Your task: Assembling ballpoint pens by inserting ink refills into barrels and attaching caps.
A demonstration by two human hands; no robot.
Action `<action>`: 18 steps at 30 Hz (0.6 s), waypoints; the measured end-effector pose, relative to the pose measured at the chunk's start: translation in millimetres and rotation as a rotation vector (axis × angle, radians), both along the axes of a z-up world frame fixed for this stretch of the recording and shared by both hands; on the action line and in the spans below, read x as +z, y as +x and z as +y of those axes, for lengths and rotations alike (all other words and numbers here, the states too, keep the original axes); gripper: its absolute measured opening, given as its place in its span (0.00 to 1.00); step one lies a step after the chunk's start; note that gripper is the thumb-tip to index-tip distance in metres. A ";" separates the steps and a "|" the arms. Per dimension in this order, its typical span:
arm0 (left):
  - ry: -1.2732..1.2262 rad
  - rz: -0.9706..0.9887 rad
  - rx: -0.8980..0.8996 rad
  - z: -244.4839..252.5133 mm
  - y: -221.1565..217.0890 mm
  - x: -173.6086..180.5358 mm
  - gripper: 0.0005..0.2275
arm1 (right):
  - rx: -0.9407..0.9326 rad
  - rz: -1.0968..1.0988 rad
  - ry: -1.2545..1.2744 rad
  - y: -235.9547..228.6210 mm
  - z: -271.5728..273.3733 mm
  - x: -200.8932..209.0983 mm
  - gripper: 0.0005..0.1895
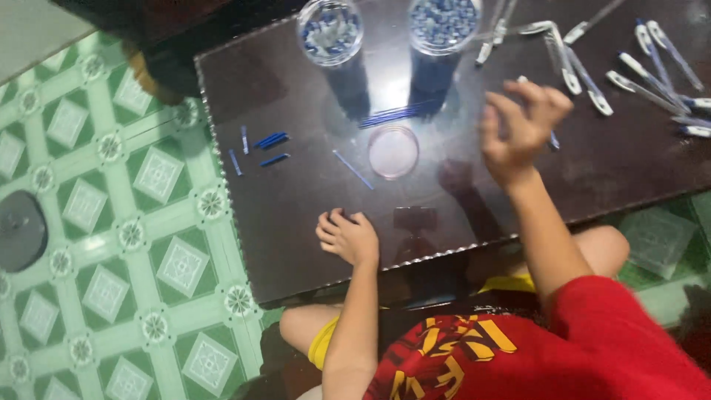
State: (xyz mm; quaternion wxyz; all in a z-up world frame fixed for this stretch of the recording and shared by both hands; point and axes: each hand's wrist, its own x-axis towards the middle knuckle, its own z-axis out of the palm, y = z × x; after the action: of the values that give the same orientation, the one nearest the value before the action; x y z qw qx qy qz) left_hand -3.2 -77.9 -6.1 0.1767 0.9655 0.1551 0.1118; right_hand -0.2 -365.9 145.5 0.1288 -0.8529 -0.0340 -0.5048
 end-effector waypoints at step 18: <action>0.061 0.056 -0.076 1.4 -2.1 0.1 0.14 | -0.590 0.517 0.263 -76.3 -97.4 -168.4 0.08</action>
State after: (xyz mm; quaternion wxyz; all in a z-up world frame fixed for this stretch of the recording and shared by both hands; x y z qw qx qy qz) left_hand -5.3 -76.5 -5.9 0.1467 0.9784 0.1198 0.0827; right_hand -76.5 -463.3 -22.8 0.0909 -0.9011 0.3104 -0.2890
